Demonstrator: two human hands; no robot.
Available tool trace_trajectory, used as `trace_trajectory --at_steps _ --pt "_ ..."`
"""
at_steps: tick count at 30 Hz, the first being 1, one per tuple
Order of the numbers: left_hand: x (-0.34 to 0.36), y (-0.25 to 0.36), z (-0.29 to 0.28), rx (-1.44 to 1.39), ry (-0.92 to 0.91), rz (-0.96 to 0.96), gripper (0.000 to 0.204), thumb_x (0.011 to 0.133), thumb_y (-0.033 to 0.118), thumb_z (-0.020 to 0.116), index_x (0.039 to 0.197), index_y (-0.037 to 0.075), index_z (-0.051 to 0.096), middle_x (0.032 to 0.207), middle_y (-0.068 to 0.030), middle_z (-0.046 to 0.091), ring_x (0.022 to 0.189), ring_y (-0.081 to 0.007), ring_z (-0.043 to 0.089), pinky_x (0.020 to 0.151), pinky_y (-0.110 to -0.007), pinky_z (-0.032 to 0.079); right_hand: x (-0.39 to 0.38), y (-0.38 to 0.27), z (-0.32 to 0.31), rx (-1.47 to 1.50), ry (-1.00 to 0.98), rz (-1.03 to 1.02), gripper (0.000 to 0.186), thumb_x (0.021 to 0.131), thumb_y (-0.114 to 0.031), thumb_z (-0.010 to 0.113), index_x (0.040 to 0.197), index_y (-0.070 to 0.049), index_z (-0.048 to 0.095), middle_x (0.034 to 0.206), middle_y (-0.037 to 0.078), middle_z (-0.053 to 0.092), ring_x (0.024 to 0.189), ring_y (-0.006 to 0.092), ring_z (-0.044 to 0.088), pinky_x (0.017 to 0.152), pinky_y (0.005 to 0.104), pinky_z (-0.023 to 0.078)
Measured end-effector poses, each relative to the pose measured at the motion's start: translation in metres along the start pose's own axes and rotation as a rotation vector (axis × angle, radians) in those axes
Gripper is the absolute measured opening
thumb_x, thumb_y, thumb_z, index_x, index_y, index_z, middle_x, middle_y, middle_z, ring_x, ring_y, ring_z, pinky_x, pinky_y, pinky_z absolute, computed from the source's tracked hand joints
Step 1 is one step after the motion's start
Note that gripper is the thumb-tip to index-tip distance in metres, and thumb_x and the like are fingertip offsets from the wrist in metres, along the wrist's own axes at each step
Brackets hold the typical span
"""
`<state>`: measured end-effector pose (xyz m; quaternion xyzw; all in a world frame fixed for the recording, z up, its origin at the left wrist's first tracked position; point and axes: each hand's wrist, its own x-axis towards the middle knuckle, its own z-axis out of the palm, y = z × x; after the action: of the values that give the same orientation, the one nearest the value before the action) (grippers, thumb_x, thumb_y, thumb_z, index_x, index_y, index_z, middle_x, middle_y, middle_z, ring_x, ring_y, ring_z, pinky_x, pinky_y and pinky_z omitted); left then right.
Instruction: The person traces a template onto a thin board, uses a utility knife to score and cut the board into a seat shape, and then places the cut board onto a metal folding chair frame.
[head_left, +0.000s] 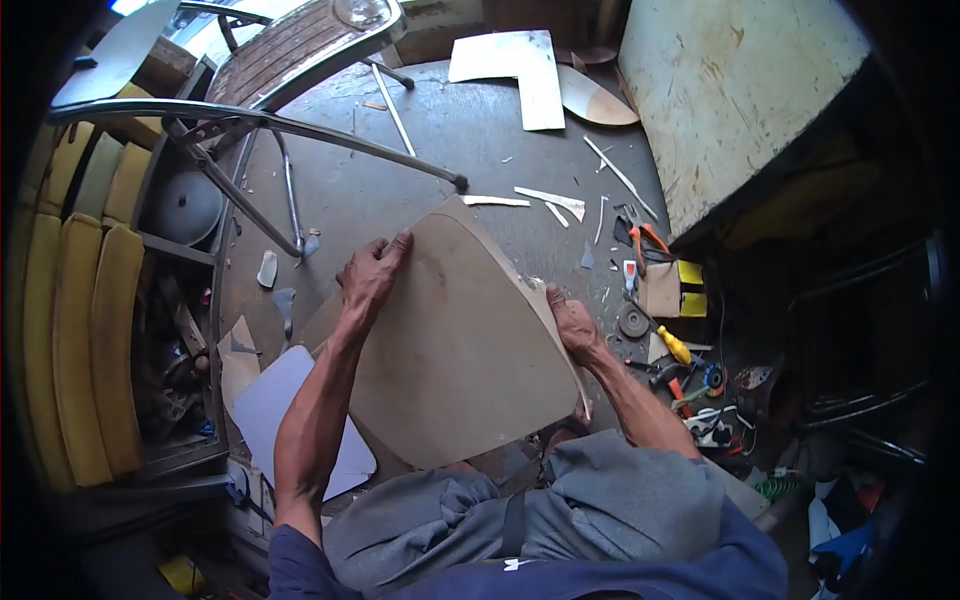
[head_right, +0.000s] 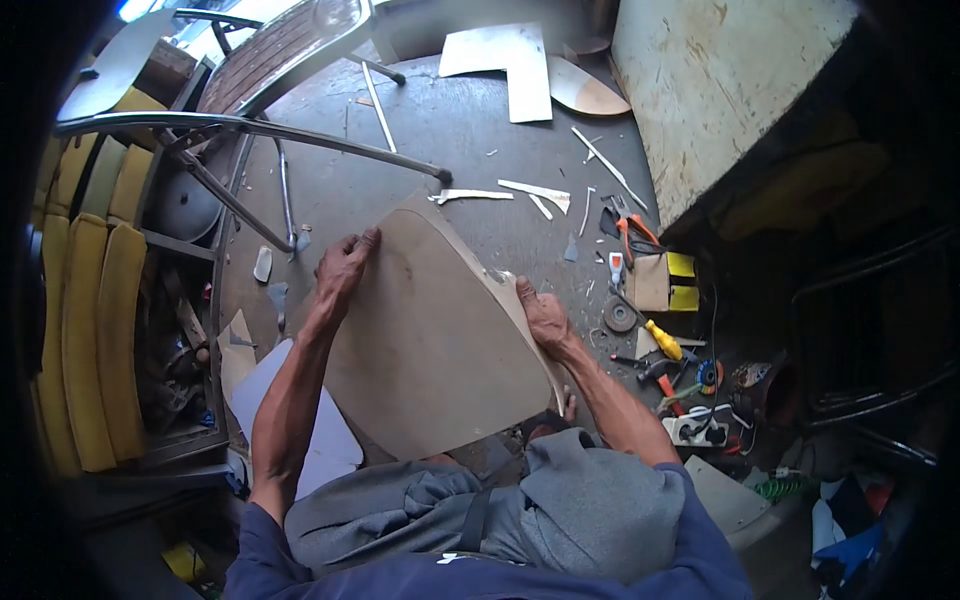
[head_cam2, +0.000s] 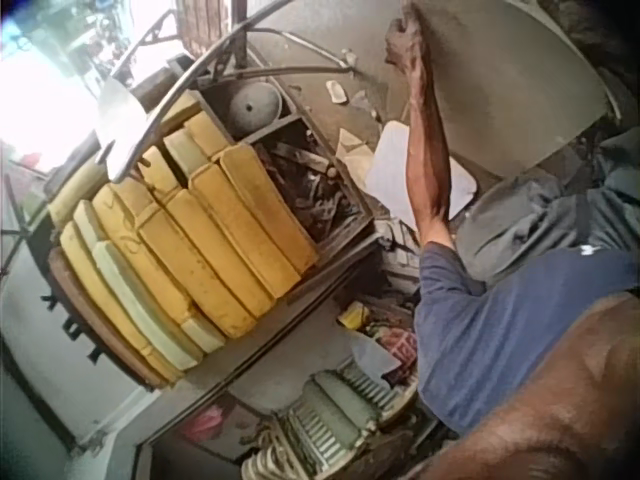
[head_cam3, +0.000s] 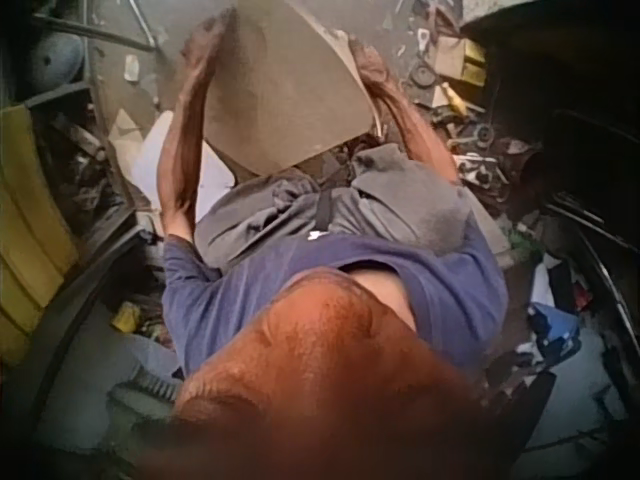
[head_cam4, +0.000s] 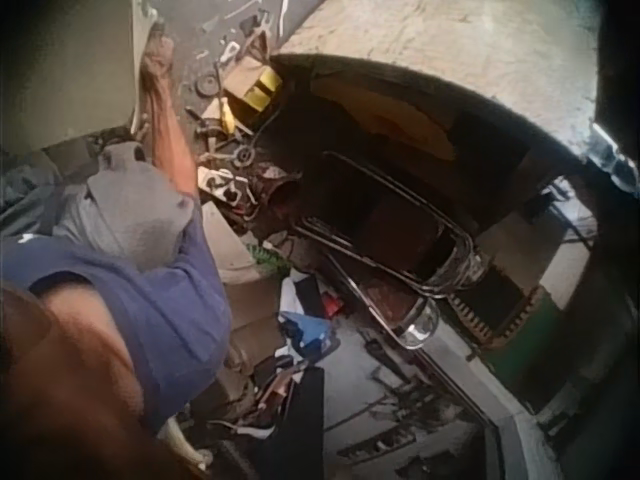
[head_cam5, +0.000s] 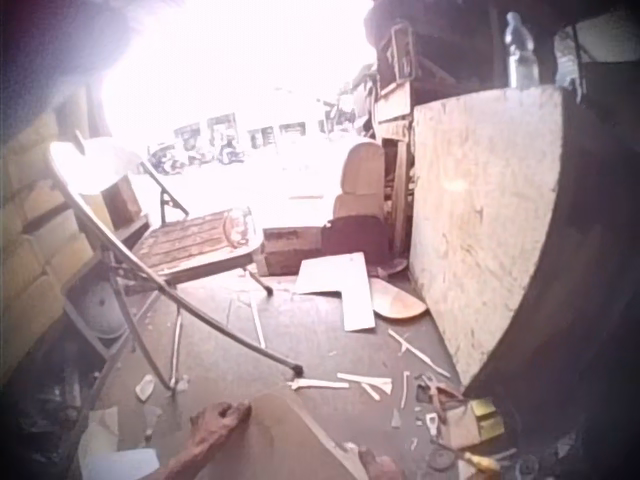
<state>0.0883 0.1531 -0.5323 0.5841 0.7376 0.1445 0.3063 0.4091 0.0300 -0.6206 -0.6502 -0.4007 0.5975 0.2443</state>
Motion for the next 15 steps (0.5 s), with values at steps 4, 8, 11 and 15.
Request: trace_trajectory --at_steps 4,8,11,15 --pt "-0.003 -0.002 -0.003 0.027 -0.074 -0.016 0.083 0.086 0.081 0.05 0.112 0.007 0.073 0.107 -0.0248 0.073 0.107 -0.0402 0.068 0.102 -0.048 0.042 -0.013 -0.001 -0.001 -0.035 -0.08 -0.015 0.086 0.093 -0.079 0.043 0.095 0.002 0.072 0.082 0.006 0.068 0.081 0.0115 0.059 0.073 0.0327 0.049" --pt "-0.002 -0.023 -0.008 0.104 -0.097 -0.074 0.082 0.087 0.08 0.05 0.112 0.007 0.074 0.106 -0.0247 0.073 0.109 -0.0412 0.067 0.105 -0.05 0.04 -0.016 0.006 -0.014 0.125 -0.299 -0.211 0.062 0.091 -0.059 0.069 0.11 0.0 0.07 0.094 0.005 0.072 0.084 0.0112 0.064 0.077 0.0315 0.052" --pt "-0.012 -0.03 0.001 0.255 0.078 -0.048 0.076 0.09 0.074 0.05 0.113 0.006 0.074 0.106 -0.0267 0.072 0.11 -0.044 0.066 0.104 -0.051 0.042 -0.023 -0.003 -0.006 -0.221 -0.088 -0.208 0.041 0.086 -0.037 0.078 0.106 -0.003 0.067 0.093 0.01 0.073 0.079 0.0181 0.069 0.073 0.0367 0.053" --pt "-0.024 0.003 -0.002 0.317 0.087 -0.011 0.069 0.095 0.065 0.049 0.116 0.004 0.073 0.107 -0.0291 0.071 0.108 -0.0463 0.066 0.098 -0.052 0.048 -0.033 -0.001 0.023 -0.579 0.348 -0.566 0.022 0.085 -0.02 0.071 0.087 -0.004 0.055 0.082 0.014 0.064 0.08 0.0394 0.065 0.065 0.0506 0.049"
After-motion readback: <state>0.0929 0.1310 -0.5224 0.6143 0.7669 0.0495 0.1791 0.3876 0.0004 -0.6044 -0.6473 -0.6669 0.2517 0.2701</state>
